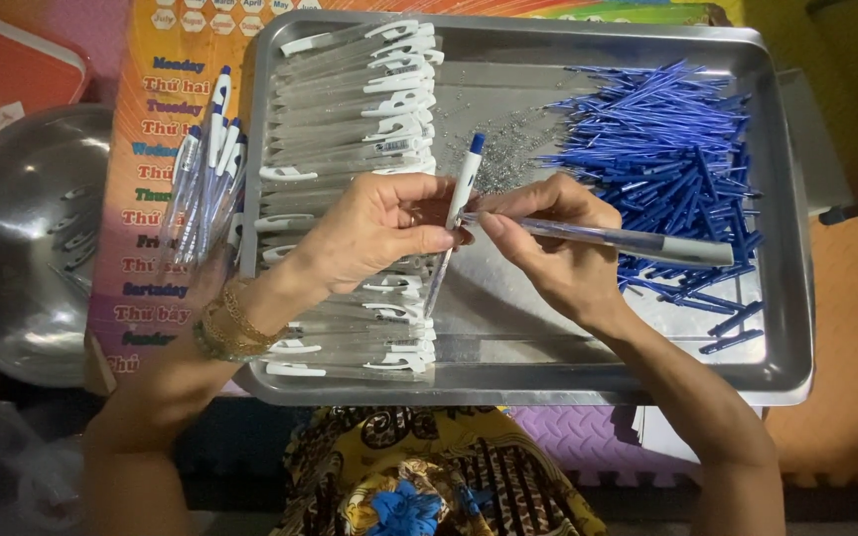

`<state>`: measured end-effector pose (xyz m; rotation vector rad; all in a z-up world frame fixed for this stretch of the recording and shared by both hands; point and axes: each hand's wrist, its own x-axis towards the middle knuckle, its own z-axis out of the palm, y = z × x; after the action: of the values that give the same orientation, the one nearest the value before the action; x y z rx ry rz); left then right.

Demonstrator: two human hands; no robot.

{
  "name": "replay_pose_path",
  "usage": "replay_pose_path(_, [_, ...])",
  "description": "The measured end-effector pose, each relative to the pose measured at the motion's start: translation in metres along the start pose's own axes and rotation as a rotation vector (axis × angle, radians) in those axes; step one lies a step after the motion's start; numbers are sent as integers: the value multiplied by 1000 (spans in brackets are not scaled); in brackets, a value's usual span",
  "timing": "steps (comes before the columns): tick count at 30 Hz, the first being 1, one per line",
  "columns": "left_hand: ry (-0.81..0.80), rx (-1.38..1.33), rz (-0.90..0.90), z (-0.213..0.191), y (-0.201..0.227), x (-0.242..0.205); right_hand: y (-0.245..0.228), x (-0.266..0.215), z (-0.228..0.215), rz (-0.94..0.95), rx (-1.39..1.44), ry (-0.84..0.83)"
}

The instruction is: Assembling ballpoint pens by manually inserting ink refills into plastic barrels on a metal tray.

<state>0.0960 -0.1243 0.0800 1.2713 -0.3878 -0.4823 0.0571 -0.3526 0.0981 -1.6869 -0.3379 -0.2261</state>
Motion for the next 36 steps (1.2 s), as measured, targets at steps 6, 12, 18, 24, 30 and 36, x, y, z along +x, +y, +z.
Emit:
replay_pose_path(6, [50, 76, 34, 1, -7, -5, 8, 1, 2, -149, -27, -37])
replay_pose_path(12, [102, 165, 24, -5, -30, 1, 50, -4, -11, -572, -270, -193])
replay_pose_path(18, [74, 185, 29, 2, -13, 6, 99, -5, -17, -660, -283, -205])
replay_pose_path(24, [-101, 151, -126, 2, -9, 0, 15, 24, -28, -171, -268, -107])
replay_pose_path(30, [-231, 96, -125, 11, 4, 3, 42, 17, -28, 100, 132, -202])
replay_pose_path(36, [-428, 107, -136, 15, 6, 9, 50, 25, -45, 93, -16, 10])
